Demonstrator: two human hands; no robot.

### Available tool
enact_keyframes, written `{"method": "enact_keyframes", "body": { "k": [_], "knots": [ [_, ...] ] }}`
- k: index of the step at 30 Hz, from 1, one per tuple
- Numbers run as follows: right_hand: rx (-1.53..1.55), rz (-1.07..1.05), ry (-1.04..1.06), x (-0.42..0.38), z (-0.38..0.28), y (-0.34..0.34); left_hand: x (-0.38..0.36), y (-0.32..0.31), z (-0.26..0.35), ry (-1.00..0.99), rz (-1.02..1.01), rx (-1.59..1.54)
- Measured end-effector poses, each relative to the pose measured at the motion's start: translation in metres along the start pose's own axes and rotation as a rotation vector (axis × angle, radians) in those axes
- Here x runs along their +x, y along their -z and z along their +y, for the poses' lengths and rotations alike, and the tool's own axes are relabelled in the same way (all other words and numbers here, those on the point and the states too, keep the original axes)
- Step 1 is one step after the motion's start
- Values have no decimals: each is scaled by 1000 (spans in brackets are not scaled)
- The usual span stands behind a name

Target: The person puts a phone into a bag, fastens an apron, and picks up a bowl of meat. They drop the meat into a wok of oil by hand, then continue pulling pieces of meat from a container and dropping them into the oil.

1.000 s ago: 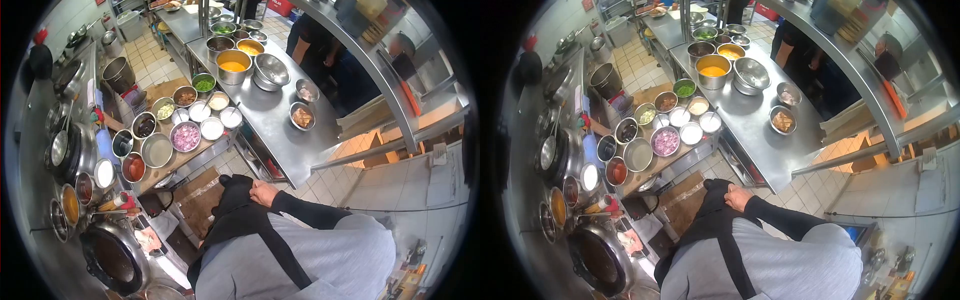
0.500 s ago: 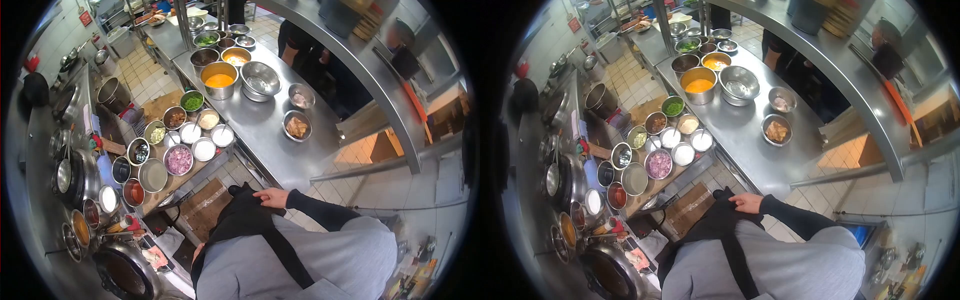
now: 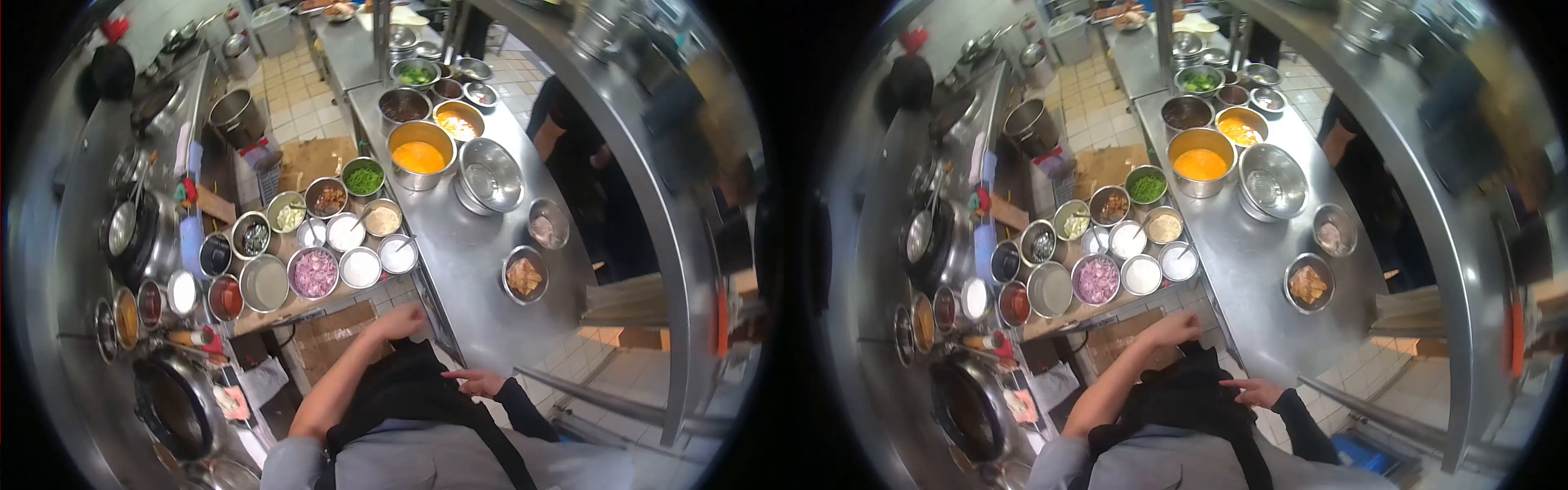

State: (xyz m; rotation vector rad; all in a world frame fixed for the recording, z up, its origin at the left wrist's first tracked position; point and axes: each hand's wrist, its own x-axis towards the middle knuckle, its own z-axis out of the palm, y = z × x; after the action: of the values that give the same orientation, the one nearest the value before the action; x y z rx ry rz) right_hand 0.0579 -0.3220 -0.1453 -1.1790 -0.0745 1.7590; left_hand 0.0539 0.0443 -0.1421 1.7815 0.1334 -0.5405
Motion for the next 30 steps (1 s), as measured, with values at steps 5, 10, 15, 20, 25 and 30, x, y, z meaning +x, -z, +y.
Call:
{"method": "enact_keyframes", "body": {
  "k": [5, 10, 15, 20, 25, 30],
  "knots": [
    [-262, 1204, 669, -6, -113, 65, 160, -100, 5, 218, -12, -804],
    [283, 1881, 498, -6, -190, 263, 208, -166, 65, 193, 264, -573],
    [376, 1748, 450, -10, -200, 323, 219, -182, 81, 102, 350, -581],
    [109, 1706, 511, -4, -169, 324, 168, -143, 57, 91, 296, -716],
    [234, 1627, 480, 29, -137, 219, 64, -102, -13, 54, 274, -810],
    [520, 1239, 565, 38, -119, 152, -81, -66, -72, 53, 380, -1039]
  ]
}}
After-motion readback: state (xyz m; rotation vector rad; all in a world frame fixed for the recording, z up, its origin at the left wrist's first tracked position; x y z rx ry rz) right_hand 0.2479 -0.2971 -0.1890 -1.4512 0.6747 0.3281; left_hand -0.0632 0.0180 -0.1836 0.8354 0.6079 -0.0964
